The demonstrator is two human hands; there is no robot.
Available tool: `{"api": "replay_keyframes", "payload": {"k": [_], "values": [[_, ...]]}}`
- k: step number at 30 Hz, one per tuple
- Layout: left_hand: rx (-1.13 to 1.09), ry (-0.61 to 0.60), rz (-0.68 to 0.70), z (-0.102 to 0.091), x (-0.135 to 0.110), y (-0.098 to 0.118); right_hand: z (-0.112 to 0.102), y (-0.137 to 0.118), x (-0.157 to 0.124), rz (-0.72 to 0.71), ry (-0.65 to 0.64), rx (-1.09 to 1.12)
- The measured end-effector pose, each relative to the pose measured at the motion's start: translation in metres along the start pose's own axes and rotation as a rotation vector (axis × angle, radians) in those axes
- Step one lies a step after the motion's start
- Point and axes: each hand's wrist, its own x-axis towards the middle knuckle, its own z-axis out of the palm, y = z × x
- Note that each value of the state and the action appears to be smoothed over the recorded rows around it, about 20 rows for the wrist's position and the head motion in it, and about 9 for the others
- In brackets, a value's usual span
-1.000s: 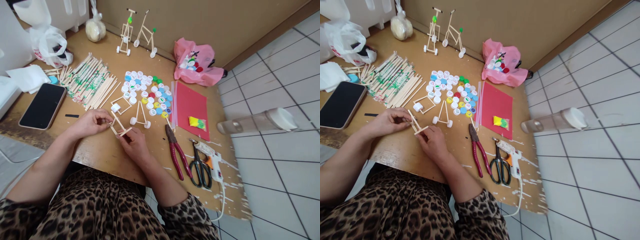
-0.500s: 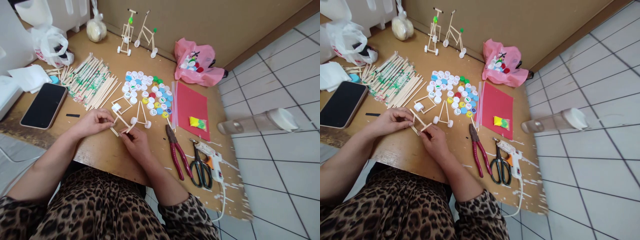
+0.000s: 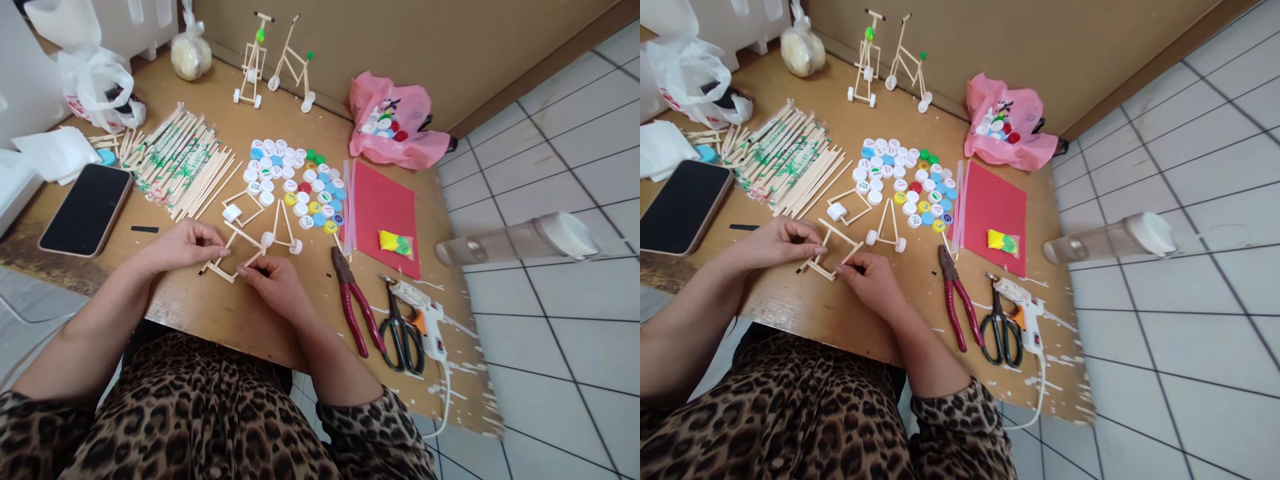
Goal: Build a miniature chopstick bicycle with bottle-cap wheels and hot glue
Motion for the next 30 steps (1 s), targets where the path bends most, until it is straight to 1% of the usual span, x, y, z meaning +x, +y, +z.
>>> {"api": "replay_keyframes", "payload": {"k": [5, 9, 18, 24, 30], "values": [[-0.004, -0.018, -0.079, -0.001, -0.001, 0.000, -0.003, -0.009, -0.001, 0.062, -0.109, 0.022], [0.009, -0.042, -0.119, -0.003, -0.001, 0.000, -0.005, -0.012, 0.000, 0.126, -0.147, -0.022], [0.058, -0.062, -0.169, -0.003, 0.004, 0.000, -0.005, -0.010, 0.002, 0.149, -0.147, -0.095], [0.098, -0.093, -0.127, -0.004, 0.008, -0.003, -0.007, -0.009, 0.002, 0.112, -0.142, -0.074], [0.084, -0.118, -0.147, -0.005, 0.006, 0.000, -0.005, -0.007, 0.000, 0.068, -0.099, -0.075]]}}
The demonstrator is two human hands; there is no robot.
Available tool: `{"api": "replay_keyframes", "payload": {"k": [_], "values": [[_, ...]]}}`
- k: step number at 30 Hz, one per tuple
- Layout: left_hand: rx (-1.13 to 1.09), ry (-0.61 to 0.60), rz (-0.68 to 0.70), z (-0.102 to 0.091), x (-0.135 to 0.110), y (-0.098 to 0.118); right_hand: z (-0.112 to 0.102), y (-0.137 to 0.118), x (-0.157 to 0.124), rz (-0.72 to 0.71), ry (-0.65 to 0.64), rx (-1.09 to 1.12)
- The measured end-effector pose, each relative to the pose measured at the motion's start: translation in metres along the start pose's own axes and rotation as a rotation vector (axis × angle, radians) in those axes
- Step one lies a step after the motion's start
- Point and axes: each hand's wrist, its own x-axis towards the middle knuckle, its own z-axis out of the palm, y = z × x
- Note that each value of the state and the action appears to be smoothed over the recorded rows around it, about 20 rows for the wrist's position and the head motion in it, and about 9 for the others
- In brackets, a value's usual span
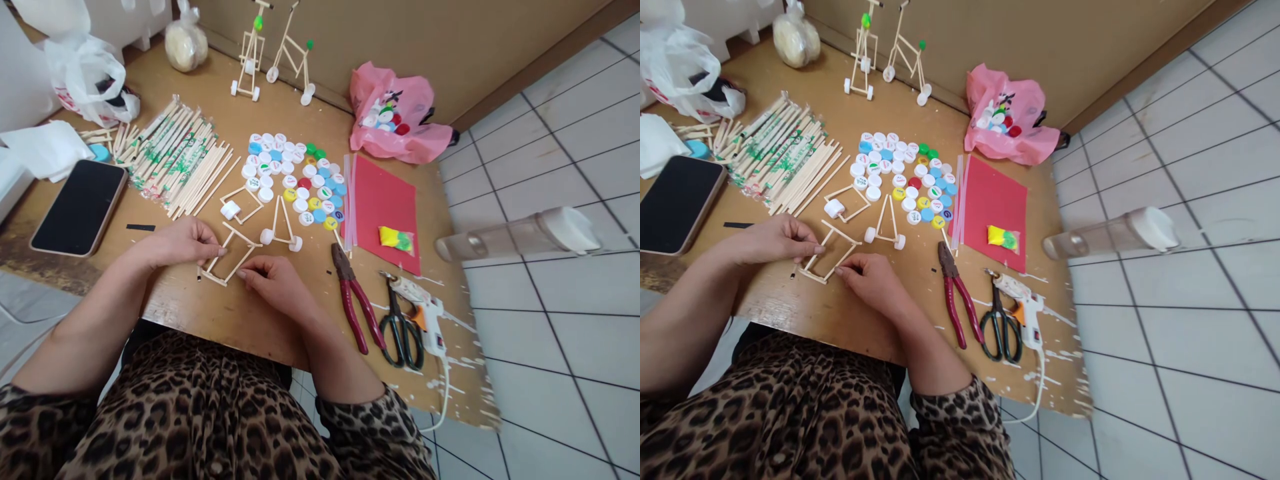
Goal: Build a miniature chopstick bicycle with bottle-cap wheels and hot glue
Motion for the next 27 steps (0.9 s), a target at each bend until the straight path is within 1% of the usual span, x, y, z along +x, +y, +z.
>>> {"api": "replay_keyframes", "payload": {"k": [7, 10, 12, 16, 18, 20, 22, 24, 27], "values": [[-0.049, -0.017, 0.029, -0.001, -0.003, 0.003, 0.000, 0.000, -0.001, -0.046, 0.014, -0.041], [-0.046, -0.020, 0.032, 0.000, -0.002, 0.002, 0.001, 0.001, -0.002, -0.077, 0.052, -0.055], [-0.046, -0.014, 0.041, 0.000, -0.002, 0.002, 0.002, 0.003, -0.002, -0.107, 0.113, -0.066], [-0.017, -0.040, 0.049, 0.000, -0.002, 0.005, -0.001, 0.004, -0.003, -0.228, 0.335, -0.143], [0.027, -0.069, 0.048, -0.001, -0.004, 0.009, -0.004, 0.004, -0.003, -0.295, 0.387, -0.206], [0.077, -0.092, 0.053, -0.002, -0.005, 0.015, -0.006, 0.003, -0.003, -0.332, 0.367, -0.249], [0.115, -0.108, 0.066, -0.002, -0.006, 0.020, -0.006, 0.002, -0.003, -0.346, 0.318, -0.259], [0.142, -0.116, 0.081, -0.001, -0.007, 0.026, -0.006, 0.002, -0.002, -0.351, 0.277, -0.240], [0.165, -0.117, 0.107, 0.000, -0.009, 0.032, -0.006, 0.002, -0.003, -0.334, 0.261, -0.195]]}}
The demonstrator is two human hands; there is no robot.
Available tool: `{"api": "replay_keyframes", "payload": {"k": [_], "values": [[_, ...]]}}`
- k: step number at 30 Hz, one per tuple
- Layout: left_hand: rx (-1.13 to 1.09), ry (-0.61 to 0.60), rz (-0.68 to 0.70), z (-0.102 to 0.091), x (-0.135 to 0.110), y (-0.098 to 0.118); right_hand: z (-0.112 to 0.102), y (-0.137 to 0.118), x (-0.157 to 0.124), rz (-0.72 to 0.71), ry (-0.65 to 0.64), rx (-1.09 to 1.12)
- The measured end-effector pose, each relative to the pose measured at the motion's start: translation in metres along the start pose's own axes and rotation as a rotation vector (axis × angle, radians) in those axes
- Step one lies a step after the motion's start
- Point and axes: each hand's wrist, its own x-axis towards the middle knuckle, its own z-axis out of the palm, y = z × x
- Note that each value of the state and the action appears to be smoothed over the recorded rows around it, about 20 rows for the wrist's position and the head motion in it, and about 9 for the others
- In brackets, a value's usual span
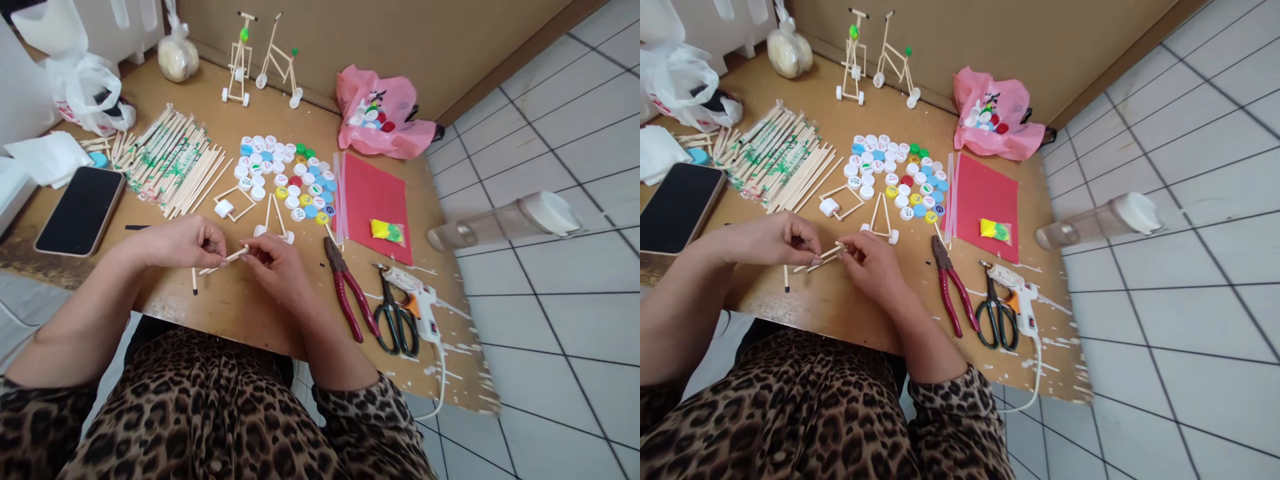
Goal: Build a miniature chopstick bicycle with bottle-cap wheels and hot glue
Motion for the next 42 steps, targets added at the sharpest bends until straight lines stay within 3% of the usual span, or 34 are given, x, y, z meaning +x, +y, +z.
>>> {"api": "replay_keyframes", "payload": {"k": [3, 6, 8, 11, 14, 21, 42], "values": [[-0.024, 0.115, 0.051, -0.003, -0.005, 0.002, -0.001, 0.000, -0.002, 0.027, 0.016, 0.030], [-0.063, 0.533, 0.088, -0.008, -0.015, -0.005, 0.000, 0.000, -0.004, 0.069, 0.026, 0.058], [-0.094, 0.814, 0.024, -0.008, -0.023, -0.017, 0.002, 0.001, -0.006, 0.095, 0.022, 0.077], [-0.179, 1.052, -0.125, -0.002, -0.031, -0.035, 0.008, 0.003, -0.007, 0.107, 0.004, 0.095], [-0.210, 0.999, -0.193, 0.011, -0.033, -0.045, 0.014, 0.003, -0.007, 0.102, -0.032, 0.093], [-0.200, 0.879, -0.096, 0.023, -0.016, -0.043, 0.014, 0.001, -0.008, 0.082, -0.059, 0.022], [-0.270, 0.874, -0.083, 0.024, 0.003, -0.030, 0.023, 0.006, -0.009, -0.021, -0.048, -0.251]]}}
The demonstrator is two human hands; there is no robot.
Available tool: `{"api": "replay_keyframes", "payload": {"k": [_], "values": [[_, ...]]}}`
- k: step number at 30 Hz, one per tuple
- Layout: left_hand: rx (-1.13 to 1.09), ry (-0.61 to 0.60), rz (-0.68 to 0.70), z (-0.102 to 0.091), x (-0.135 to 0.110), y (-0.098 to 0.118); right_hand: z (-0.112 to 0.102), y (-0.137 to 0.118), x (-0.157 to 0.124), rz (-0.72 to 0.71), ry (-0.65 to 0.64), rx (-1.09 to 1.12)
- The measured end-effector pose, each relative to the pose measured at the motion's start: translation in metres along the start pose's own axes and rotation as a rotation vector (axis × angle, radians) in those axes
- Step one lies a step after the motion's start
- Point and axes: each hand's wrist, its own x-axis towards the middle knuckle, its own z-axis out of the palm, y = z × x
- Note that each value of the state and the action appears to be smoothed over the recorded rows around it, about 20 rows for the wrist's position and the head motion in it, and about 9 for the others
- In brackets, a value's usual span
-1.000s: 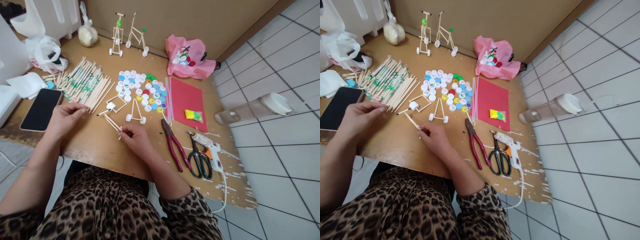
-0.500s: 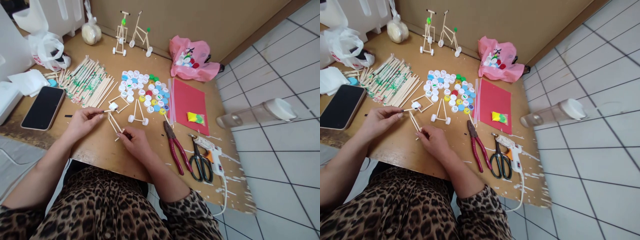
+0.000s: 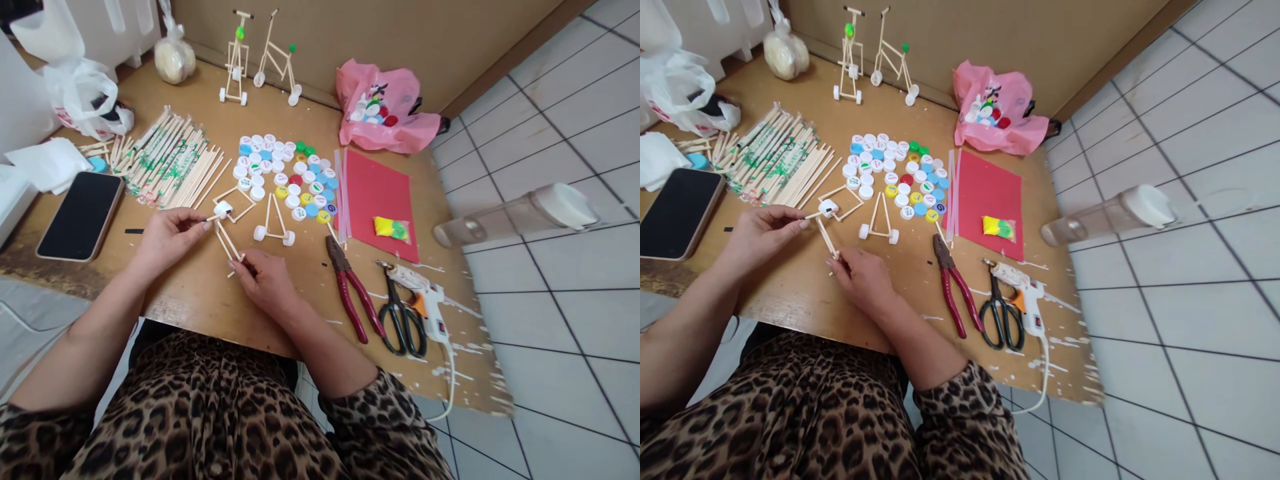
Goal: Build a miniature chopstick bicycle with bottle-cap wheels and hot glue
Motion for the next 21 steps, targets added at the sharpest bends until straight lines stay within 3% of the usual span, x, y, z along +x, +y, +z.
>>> {"api": "replay_keyframes", "payload": {"k": [10, 21], "values": [[-0.122, -0.062, -0.046, 0.001, 0.002, -0.009, 0.001, -0.001, 0.002, 0.021, -0.014, -0.026], [-0.084, -0.090, -0.004, 0.002, 0.005, -0.016, 0.002, -0.003, 0.003, 0.102, -0.061, 0.023]]}}
